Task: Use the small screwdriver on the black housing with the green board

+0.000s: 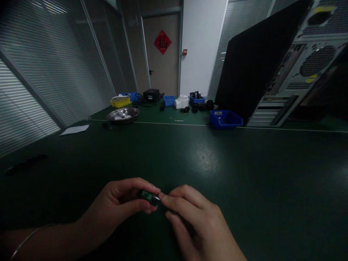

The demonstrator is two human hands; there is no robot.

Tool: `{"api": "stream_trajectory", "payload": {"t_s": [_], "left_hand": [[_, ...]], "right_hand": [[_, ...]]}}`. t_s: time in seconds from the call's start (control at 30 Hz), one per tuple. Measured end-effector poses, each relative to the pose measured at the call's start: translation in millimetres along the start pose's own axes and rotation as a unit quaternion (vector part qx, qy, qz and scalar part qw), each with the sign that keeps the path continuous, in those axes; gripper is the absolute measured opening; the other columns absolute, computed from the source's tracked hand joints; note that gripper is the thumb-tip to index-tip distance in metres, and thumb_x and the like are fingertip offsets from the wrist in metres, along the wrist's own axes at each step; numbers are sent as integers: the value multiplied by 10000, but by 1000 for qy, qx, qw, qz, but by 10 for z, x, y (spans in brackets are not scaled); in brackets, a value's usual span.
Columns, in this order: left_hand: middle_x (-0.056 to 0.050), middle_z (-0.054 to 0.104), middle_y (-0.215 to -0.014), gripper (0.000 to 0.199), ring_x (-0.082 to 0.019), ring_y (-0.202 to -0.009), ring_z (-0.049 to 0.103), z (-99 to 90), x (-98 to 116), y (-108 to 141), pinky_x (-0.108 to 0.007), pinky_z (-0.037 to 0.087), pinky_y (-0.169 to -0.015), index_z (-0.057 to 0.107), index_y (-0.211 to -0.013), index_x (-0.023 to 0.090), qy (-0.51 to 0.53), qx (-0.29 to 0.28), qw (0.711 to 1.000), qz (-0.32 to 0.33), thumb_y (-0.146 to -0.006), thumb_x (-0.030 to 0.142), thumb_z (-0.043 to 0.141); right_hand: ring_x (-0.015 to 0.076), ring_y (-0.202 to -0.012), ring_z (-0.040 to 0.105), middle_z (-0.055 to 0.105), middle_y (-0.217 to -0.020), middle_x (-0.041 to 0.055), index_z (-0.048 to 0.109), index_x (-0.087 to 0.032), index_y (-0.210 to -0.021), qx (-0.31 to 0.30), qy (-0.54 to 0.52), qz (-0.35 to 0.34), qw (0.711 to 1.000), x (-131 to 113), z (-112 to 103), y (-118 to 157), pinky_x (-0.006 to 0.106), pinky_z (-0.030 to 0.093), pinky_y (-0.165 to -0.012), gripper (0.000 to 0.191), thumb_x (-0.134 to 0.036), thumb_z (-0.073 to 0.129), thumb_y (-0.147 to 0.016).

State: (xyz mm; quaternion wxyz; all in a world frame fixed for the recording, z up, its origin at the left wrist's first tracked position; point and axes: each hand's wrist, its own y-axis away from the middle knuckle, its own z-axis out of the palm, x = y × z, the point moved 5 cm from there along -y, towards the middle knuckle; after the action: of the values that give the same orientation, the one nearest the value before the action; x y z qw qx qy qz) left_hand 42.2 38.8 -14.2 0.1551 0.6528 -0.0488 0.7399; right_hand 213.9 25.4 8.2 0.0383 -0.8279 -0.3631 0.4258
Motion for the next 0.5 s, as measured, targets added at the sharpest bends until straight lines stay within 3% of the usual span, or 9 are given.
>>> {"api": "stream_trajectory", "payload": {"t_s": [0.27,0.5], "left_hand": [[-21,805,-848,163,-124,-701,712,35,4,-28,-241,553,-718,779,-818,184,99,-9,995,-21,-682,104,820],[-31,800,-856,148,-113,-678,706,41,-15,-30,-231,551,-692,768,-836,163,112,-32,993,-20,-703,121,819]], "right_hand": [[177,-878,670,647,-1011,63,645,-270,-1192,-10,-30,8,999,-19,-10,-18,269,578,-718,373,-61,500,-920],[169,-878,669,658,-1009,42,644,-290,-1184,-17,-51,25,998,15,12,-13,272,570,-732,373,-62,508,-923]]}}
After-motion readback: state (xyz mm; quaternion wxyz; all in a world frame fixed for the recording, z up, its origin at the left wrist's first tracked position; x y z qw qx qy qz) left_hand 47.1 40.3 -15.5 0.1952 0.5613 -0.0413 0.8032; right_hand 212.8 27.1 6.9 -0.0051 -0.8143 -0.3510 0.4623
